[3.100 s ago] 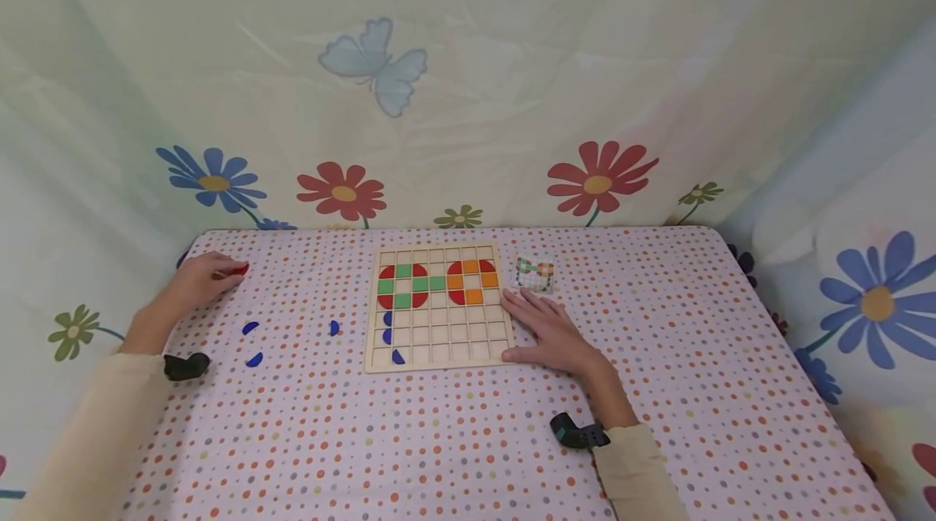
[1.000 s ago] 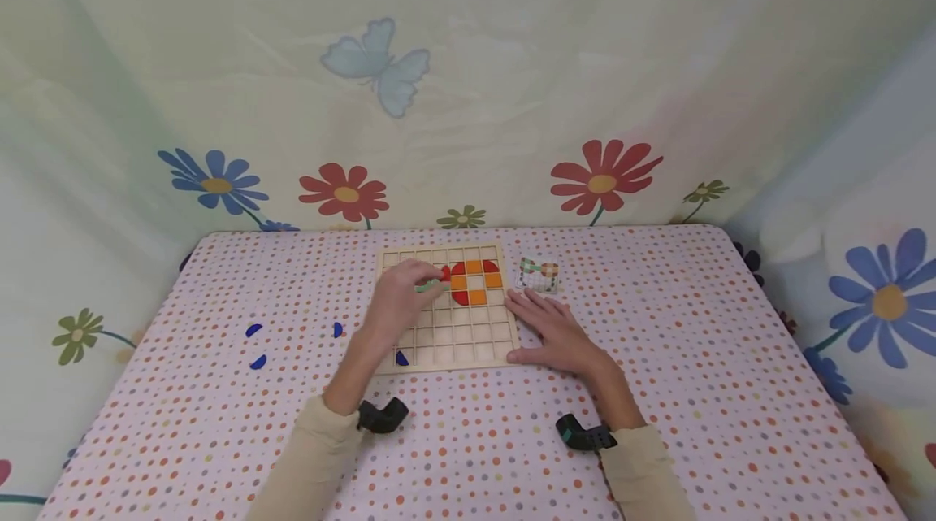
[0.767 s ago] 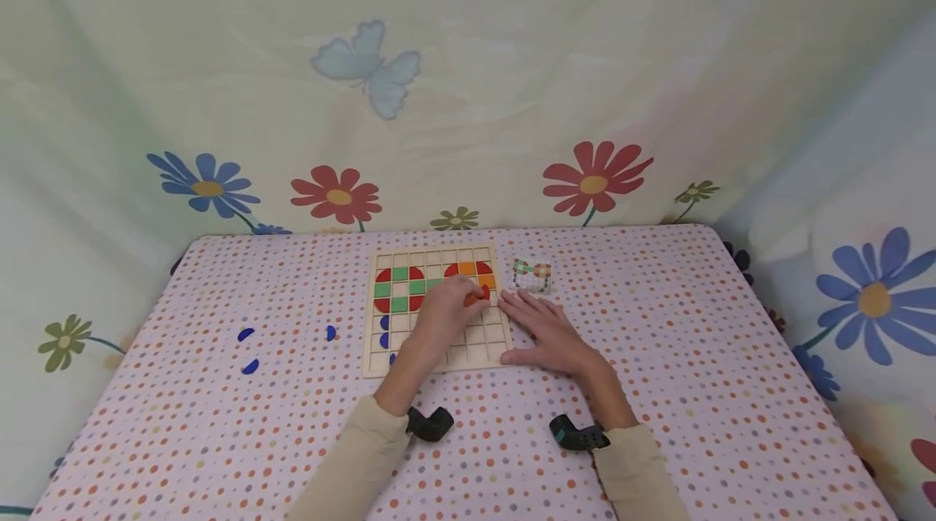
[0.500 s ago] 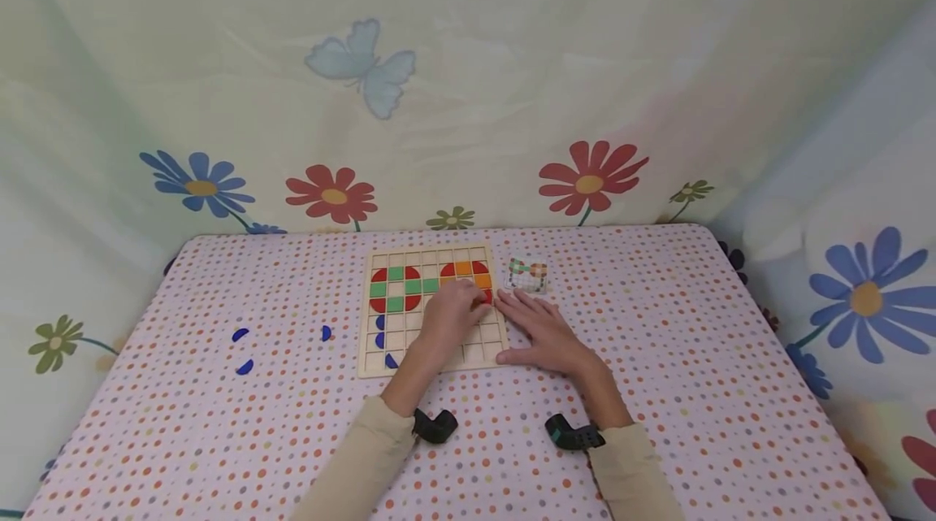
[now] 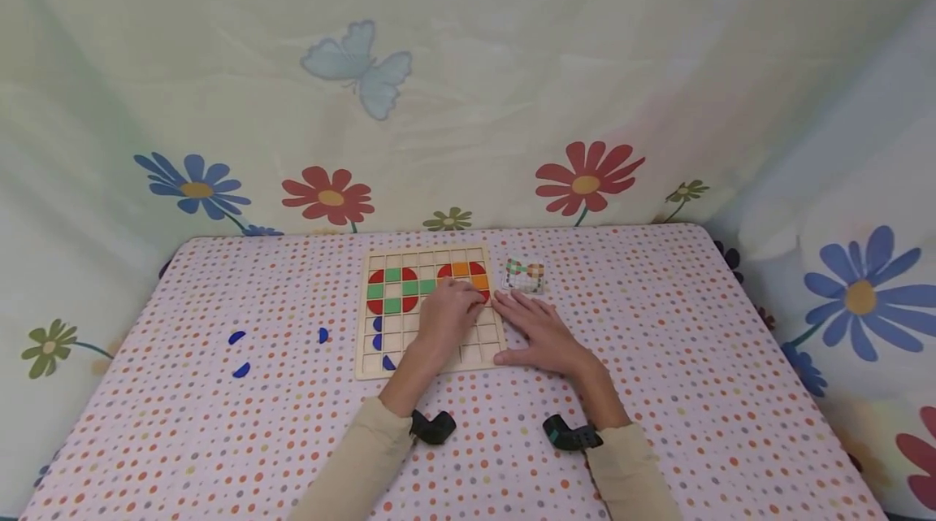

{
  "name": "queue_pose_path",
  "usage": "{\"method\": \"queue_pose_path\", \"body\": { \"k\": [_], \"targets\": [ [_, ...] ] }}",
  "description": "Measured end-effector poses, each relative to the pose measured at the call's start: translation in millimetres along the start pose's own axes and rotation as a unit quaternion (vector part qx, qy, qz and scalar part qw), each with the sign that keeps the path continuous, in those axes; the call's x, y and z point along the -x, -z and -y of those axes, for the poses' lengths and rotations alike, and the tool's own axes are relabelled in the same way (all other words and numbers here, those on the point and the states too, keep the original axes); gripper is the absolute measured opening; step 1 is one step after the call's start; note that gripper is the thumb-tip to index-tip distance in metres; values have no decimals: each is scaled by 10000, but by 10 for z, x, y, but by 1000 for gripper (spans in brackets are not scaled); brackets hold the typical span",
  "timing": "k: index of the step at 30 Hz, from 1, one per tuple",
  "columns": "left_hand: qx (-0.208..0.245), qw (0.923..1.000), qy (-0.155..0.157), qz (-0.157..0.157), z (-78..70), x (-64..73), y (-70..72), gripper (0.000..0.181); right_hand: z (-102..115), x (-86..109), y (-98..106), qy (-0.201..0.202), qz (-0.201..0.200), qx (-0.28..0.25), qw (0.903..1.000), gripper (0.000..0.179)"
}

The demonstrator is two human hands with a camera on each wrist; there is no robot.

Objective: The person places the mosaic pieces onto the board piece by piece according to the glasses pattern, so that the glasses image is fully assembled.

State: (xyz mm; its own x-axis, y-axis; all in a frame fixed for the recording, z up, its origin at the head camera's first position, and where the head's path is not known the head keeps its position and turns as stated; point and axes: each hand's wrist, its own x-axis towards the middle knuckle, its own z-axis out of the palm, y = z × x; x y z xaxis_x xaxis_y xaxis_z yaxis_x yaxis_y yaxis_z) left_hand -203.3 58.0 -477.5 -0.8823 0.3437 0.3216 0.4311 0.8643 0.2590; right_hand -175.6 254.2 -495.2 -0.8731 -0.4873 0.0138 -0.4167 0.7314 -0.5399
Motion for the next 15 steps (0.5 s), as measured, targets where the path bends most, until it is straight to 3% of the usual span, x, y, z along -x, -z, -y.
{"method": "queue_pose_path", "body": {
  "k": [9,15],
  "targets": [
    [-109,9999,23,15,49,-17,11,13,29,-65,11,-28,7,-5,10000,90],
    [-90,9999,-5,126,6,34,52,12,11,-7,-35,-150,26,67,9999,91]
  ]
}}
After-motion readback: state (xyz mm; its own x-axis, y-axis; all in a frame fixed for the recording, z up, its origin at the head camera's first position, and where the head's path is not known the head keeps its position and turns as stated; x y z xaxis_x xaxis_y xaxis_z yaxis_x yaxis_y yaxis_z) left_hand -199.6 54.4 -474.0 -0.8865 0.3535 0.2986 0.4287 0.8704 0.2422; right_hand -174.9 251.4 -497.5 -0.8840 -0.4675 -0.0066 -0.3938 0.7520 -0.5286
